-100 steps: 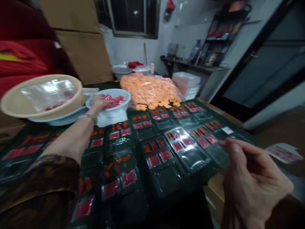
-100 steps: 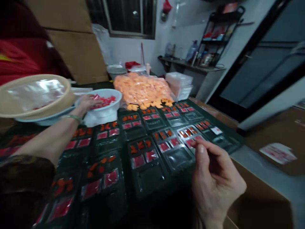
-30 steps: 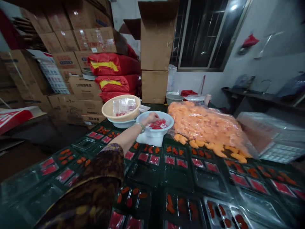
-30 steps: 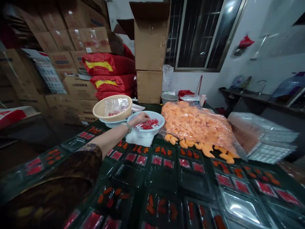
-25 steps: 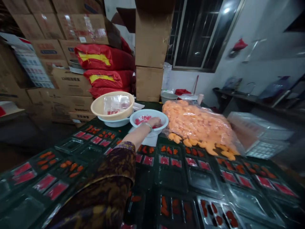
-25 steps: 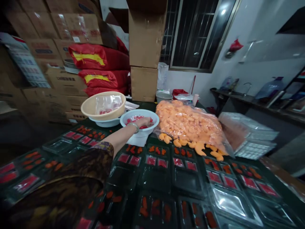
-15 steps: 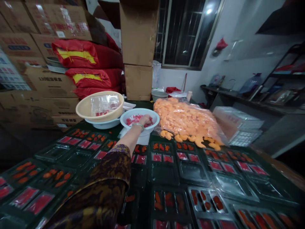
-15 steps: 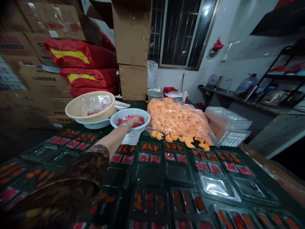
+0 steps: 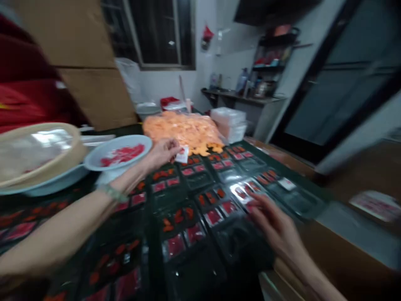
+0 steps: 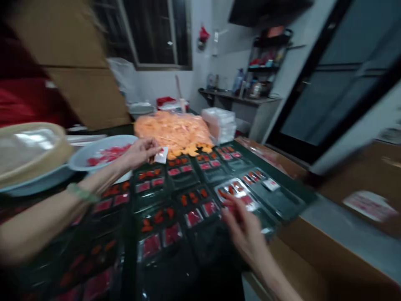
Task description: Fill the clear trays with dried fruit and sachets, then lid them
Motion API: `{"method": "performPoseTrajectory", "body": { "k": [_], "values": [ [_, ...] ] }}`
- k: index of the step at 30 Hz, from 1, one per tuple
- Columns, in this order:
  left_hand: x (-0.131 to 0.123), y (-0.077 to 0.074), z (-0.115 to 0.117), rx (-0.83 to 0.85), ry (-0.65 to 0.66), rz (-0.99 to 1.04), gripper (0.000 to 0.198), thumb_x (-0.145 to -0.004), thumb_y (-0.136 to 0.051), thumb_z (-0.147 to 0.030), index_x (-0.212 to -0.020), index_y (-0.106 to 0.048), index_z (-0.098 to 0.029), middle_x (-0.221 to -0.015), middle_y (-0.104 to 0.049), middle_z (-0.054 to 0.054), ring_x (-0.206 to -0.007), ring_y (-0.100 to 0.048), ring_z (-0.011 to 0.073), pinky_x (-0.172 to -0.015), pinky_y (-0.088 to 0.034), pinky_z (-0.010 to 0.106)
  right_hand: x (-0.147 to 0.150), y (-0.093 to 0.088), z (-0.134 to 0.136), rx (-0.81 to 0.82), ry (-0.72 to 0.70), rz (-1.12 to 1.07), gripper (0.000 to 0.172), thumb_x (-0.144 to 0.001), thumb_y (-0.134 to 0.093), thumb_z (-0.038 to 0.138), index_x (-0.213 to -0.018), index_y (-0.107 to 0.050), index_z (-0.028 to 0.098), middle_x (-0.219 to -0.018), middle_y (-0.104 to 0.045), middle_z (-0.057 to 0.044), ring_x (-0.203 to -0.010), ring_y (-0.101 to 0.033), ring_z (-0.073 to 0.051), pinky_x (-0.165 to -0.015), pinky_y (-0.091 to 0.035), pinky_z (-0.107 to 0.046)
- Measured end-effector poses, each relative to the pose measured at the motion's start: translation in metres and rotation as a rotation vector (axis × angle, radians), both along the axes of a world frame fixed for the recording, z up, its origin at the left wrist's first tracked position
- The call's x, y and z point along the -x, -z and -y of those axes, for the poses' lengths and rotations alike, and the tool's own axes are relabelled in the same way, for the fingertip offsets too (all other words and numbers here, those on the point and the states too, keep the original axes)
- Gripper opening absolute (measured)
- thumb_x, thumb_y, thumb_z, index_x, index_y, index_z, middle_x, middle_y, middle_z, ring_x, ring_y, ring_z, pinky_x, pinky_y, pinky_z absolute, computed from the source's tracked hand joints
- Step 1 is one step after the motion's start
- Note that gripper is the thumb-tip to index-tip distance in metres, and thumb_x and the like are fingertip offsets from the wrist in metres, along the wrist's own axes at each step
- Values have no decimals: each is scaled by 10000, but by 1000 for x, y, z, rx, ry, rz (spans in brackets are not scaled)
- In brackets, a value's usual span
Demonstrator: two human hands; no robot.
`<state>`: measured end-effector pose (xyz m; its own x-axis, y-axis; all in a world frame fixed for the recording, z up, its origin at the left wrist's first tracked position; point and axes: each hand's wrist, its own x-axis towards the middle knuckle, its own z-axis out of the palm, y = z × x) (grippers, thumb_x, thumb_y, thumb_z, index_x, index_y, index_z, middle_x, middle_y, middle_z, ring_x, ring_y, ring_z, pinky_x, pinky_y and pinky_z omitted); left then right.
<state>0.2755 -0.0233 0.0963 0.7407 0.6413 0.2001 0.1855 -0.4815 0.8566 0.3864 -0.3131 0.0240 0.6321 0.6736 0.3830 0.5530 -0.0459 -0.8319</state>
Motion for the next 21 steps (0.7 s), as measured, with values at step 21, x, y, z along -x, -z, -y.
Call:
{"method": "performPoseTrajectory", "body": {
  "k": [21],
  "values": [
    [-143, 91, 216, 82, 509, 3, 254, -700, -559, -153, -952, -525, -158, -653, -517, -34, -528, -444, 77, -515, -360, 202, -202, 9, 50, 709, 76, 407, 172, -791, -411, 168, -720, -568, 170, -670, -582, -23, -603, -488, -121, -541, -326, -218]
  ]
}}
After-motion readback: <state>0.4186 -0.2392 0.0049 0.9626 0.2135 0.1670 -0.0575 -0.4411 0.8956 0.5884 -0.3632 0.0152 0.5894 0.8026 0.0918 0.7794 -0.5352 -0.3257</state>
